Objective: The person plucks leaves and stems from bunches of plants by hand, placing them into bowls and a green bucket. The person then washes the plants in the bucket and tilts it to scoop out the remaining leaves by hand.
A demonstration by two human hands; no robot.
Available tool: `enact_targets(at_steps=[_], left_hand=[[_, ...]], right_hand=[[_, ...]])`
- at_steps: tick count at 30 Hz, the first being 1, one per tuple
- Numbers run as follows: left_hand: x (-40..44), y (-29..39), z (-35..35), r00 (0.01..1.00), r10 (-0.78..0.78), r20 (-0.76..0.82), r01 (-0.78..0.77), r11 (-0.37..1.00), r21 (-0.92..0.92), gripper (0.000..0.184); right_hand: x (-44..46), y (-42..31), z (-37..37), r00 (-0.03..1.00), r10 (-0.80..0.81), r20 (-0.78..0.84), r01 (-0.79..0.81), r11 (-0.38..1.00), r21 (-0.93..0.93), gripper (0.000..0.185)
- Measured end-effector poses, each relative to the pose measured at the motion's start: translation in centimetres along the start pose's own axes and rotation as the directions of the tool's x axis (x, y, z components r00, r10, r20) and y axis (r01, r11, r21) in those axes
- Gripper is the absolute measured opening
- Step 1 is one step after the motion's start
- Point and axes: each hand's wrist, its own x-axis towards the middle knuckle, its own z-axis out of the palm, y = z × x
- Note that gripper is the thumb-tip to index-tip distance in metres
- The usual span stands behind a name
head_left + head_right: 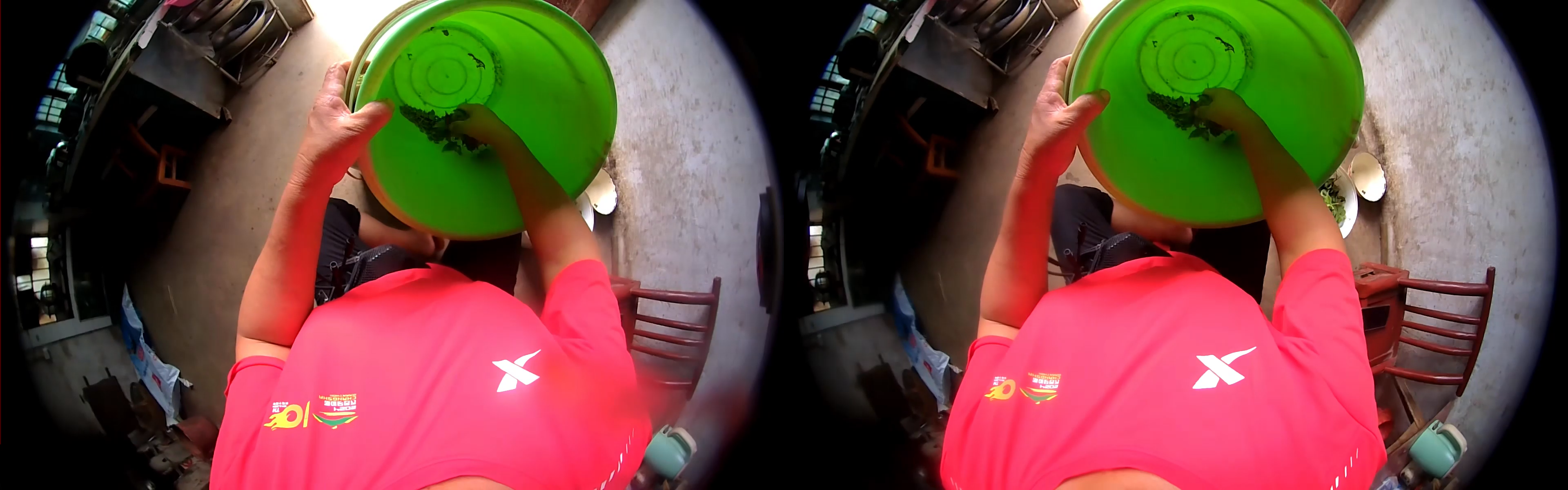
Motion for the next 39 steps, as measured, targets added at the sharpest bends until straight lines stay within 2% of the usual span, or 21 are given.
enact_targets(at_steps=[1,3,4,6,10,12,16,18,19,21,22,24,25,27,29,31,32,33,36,39], left_hand=[[0.0,0.0,0.0,1.000,-0.020,-0.007,0.020,0.999,0.041,0.050],[0.0,0.0,0.1,1.000,-0.010,-0.005,0.010,0.999,0.033,0.050],[0.0,0.0,0.1,1.000,0.000,-0.003,0.000,1.000,0.031,0.050],[0.0,0.0,0.3,1.000,-0.004,0.001,0.004,1.000,0.001,0.050],[0.0,0.0,0.4,1.000,-0.014,0.016,0.015,0.997,-0.074,0.050],[-0.1,0.2,0.3,1.000,-0.013,0.013,0.014,0.999,-0.046,0.050],[-0.2,0.1,0.2,1.000,-0.014,0.012,0.015,0.999,-0.047,0.049],[-0.2,0.1,0.2,1.000,0.001,0.002,-0.001,1.000,-0.008,0.049],[-0.2,0.2,0.1,1.000,0.018,-0.010,-0.018,0.999,0.032,0.050],[-0.2,0.0,0.1,1.000,0.007,0.003,-0.007,1.000,0.000,0.050],[-0.2,-0.1,0.0,1.000,-0.008,0.016,0.009,0.999,-0.033,0.050],[-0.2,-0.1,0.0,1.000,-0.017,0.013,0.018,0.999,-0.038,0.050],[-0.2,-0.2,0.1,1.000,-0.026,0.013,0.027,0.999,-0.046,0.050],[-0.1,-0.1,0.1,1.000,-0.012,0.006,0.013,0.999,-0.042,0.050],[-0.1,-0.1,0.1,1.000,-0.004,0.000,0.004,0.999,-0.041,0.049],[0.0,-0.1,0.2,0.997,0.013,-0.072,-0.010,0.999,0.042,0.048],[0.1,-0.2,0.2,0.997,0.009,-0.071,-0.007,0.999,0.036,0.048],[0.1,-0.3,0.2,0.998,0.012,-0.069,-0.010,1.000,0.029,0.047],[0.1,-0.3,0.2,0.998,-0.002,-0.056,0.002,1.000,0.004,0.047],[0.1,-0.5,0.2,0.998,0.029,-0.053,-0.028,1.000,0.006,0.048]], right_hand=[[0.3,0.0,-0.5,1.000,0.002,0.001,-0.002,1.000,-0.004,0.048],[0.1,-1.1,-2.0,0.985,0.173,0.004,-0.173,0.984,0.049,0.044],[0.1,-1.2,-1.9,0.985,0.172,0.004,-0.172,0.984,0.048,0.044],[0.0,-1.2,-1.0,0.991,0.013,-0.133,-0.037,0.983,-0.180,0.040],[-0.8,-1.6,1.7,0.998,-0.033,-0.047,0.026,0.989,-0.144,0.033],[-1.6,-2.8,2.4,0.998,0.042,-0.040,-0.053,0.933,-0.355,0.033],[-0.1,-1.5,2.5,0.983,-0.076,-0.165,0.014,0.937,-0.350,0.033],[0.6,-1.9,1.7,0.974,0.058,-0.220,-0.097,0.980,-0.172,0.032],[0.6,-1.8,1.6,0.973,0.057,-0.222,-0.097,0.980,-0.171,0.032],[0.8,-1.6,1.8,0.973,-0.054,-0.225,0.000,0.973,-0.233,0.029],[0.9,-1.6,2.3,0.973,-0.058,-0.224,0.005,0.973,-0.232,0.029],[0.5,-2.2,3.4,0.974,-0.172,-0.150,0.105,0.921,-0.375,0.026],[0.5,-2.5,3.6,0.974,-0.174,-0.148,0.108,0.921,-0.376,0.026],[0.0,-4.0,3.4,0.997,-0.042,-0.067,-0.004,0.823,-0.568,0.033],[0.7,-2.2,3.6,0.993,-0.088,-0.084,0.025,0.822,-0.569,0.034],[1.6,0.1,1.6,0.988,-0.119,-0.103,0.039,0.817,-0.575,0.035],[2.5,0.9,-0.3,0.992,-0.024,-0.124,-0.016,0.950,-0.311,0.033],[2.4,1.0,-1.6,0.990,0.073,-0.118,-0.076,0.997,-0.019,0.032],[1.0,0.0,-4.3,0.989,0.130,-0.066,-0.126,0.991,0.054,0.030],[0.1,-0.6,-4.2,0.988,0.154,-0.025,-0.154,0.988,-0.012,0.029]])
